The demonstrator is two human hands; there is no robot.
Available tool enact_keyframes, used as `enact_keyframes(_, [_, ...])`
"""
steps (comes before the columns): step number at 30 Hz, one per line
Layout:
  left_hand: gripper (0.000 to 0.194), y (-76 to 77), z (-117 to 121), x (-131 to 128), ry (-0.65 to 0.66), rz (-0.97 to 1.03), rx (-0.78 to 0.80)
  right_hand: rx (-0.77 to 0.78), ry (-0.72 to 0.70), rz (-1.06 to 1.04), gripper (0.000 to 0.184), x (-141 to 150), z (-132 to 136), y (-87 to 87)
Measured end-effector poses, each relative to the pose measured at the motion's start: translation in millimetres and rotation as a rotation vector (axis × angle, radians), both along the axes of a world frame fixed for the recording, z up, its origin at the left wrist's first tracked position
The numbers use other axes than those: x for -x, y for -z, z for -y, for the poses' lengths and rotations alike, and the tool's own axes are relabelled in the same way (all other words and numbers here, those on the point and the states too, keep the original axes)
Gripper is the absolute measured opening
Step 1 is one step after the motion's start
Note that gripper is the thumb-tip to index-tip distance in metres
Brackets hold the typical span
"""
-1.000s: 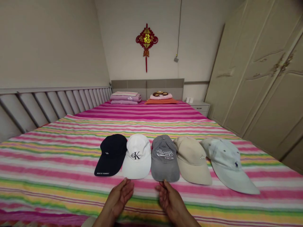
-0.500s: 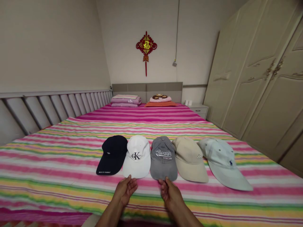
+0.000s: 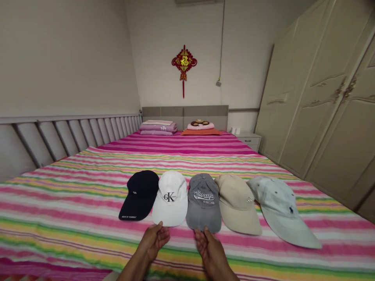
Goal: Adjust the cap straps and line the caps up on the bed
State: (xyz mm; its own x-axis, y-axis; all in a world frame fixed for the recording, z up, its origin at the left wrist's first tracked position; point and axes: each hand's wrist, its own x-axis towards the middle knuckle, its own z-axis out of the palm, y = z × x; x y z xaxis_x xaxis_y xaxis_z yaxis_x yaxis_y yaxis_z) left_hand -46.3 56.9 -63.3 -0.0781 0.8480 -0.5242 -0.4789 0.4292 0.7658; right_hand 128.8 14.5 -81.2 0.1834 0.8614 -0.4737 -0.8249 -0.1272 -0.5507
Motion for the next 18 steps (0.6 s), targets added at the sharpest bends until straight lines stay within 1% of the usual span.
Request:
enact_keyframes(2, [0.016, -1.3, 1, 4, 0.025, -0.006, 0.014, -0.007, -0.022, 0.003, 0.035, -2, 1, 0.3])
enact_keyframes(3, [0.017, -2.3, 2, 8, 0.062, -0.017, 0.021, -0.009, -0.038, 0.005, 0.035, -3, 3, 0.2])
enact_keyframes(5, [0.025, -4.8, 3, 20, 0.137, -0.053, 0.016, -0.009, -0.075, 0.008, 0.035, -8, 8, -0.1])
enact_keyframes(6, [0.028, -6.1, 3, 28, 0.132, -0.072, 0.004, -0.006, -0.096, 0.012, 0.035, -11, 11, -0.1])
enact_keyframes(7, [0.028, -7.3, 3, 37, 0.093, -0.089, -0.011, 0.000, -0.117, 0.021, 0.036, -14, 15, 0.2])
enact_keyframes(8, [0.027, -8.4, 3, 46, 0.019, -0.102, -0.027, 0.007, -0.135, 0.035, 0.037, -18, 18, 0.8])
enact_keyframes(10, [0.019, -9.4, 0, 62, -0.178, -0.110, -0.050, 0.027, -0.161, 0.087, 0.040, -26, 24, 2.6])
enact_keyframes(12, [0.012, -8.9, -4, 72, -0.304, -0.110, -0.066, 0.042, -0.169, 0.144, 0.044, -31, 28, 4.8])
enact_keyframes(14, [0.010, -7.1, -10, 74, -0.375, -0.094, -0.083, 0.038, -0.165, 0.180, 0.046, -32, 29, 6.3])
enact_keyframes(18, [0.015, -2.5, -20, 67, -0.399, -0.072, -0.116, 0.002, -0.146, 0.195, 0.046, -28, 29, 5.8])
